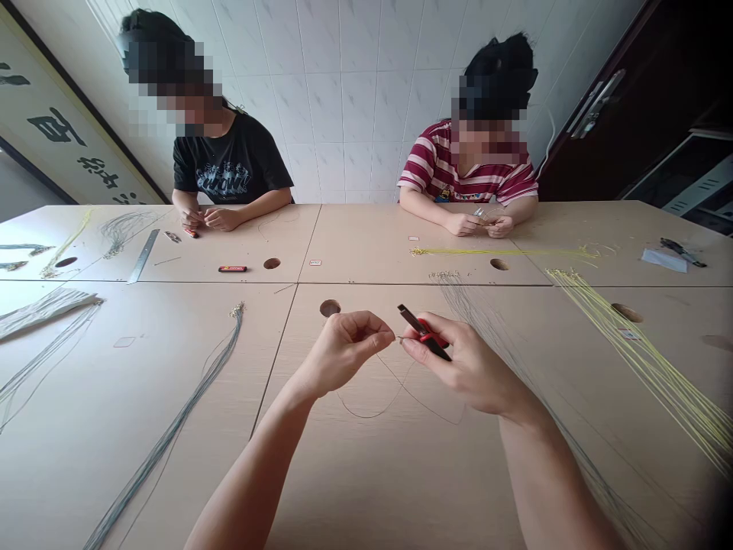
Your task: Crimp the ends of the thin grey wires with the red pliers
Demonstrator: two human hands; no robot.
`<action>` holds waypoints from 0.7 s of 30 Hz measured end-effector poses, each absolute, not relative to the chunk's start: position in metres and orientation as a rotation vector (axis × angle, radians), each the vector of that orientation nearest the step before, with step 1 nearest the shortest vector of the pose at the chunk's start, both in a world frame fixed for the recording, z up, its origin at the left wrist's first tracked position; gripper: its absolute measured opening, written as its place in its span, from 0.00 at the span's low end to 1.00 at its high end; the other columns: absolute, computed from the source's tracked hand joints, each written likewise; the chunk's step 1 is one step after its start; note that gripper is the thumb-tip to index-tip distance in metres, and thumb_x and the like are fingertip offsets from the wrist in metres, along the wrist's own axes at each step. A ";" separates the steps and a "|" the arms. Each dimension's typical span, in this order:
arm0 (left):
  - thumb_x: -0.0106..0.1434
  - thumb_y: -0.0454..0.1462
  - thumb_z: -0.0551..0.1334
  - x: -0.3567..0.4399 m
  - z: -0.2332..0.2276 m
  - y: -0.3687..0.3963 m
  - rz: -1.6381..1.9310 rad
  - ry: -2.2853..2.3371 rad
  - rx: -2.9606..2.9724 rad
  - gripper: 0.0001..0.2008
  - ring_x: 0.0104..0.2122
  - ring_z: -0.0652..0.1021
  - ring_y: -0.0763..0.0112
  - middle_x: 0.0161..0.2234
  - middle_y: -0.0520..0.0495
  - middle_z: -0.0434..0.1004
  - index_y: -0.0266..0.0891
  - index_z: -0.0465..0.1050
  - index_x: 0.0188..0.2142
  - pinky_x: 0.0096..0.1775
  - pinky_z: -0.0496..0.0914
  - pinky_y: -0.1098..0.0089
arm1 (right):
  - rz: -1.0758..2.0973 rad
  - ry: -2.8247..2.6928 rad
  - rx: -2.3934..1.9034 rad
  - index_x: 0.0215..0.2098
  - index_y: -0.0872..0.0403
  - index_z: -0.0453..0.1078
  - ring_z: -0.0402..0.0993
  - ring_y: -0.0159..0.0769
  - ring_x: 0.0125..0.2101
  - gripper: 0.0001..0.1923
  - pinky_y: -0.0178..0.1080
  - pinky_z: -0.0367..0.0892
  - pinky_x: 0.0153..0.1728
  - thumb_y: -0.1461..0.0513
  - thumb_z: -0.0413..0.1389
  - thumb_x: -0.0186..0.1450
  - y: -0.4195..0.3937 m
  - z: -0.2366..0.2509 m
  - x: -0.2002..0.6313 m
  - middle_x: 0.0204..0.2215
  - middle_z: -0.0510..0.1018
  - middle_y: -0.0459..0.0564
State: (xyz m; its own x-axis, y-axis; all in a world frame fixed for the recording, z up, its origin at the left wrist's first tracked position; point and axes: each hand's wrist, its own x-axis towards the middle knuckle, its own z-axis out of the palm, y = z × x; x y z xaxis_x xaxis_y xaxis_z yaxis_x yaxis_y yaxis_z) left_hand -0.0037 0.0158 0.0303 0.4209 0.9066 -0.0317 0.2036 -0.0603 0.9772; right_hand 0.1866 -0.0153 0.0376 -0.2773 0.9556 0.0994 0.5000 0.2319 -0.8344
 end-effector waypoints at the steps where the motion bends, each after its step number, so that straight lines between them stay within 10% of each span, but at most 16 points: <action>1: 0.60 0.41 0.63 -0.004 0.031 0.016 0.772 1.017 1.551 0.10 0.25 0.60 0.77 0.23 0.53 0.60 0.36 0.73 0.28 0.25 0.55 0.73 | 0.920 -1.878 -1.336 0.29 0.52 0.62 0.55 0.29 0.24 0.09 0.34 0.54 0.26 0.58 0.51 0.67 -0.016 0.038 0.187 0.23 0.61 0.40; 12: 0.59 0.41 0.65 -0.005 0.029 0.014 0.889 0.884 1.587 0.08 0.21 0.54 0.79 0.20 0.58 0.48 0.38 0.76 0.36 0.24 0.53 0.73 | 1.007 -1.858 -1.309 0.30 0.52 0.62 0.54 0.29 0.24 0.10 0.34 0.53 0.25 0.58 0.51 0.68 -0.017 0.040 0.187 0.23 0.60 0.41; 21: 0.62 0.41 0.62 -0.003 0.031 0.012 0.900 0.998 1.724 0.10 0.23 0.60 0.77 0.22 0.54 0.63 0.37 0.75 0.30 0.26 0.58 0.74 | 1.044 -1.816 -1.311 0.31 0.52 0.62 0.57 0.31 0.26 0.10 0.35 0.55 0.27 0.56 0.52 0.67 -0.019 0.040 0.187 0.24 0.62 0.43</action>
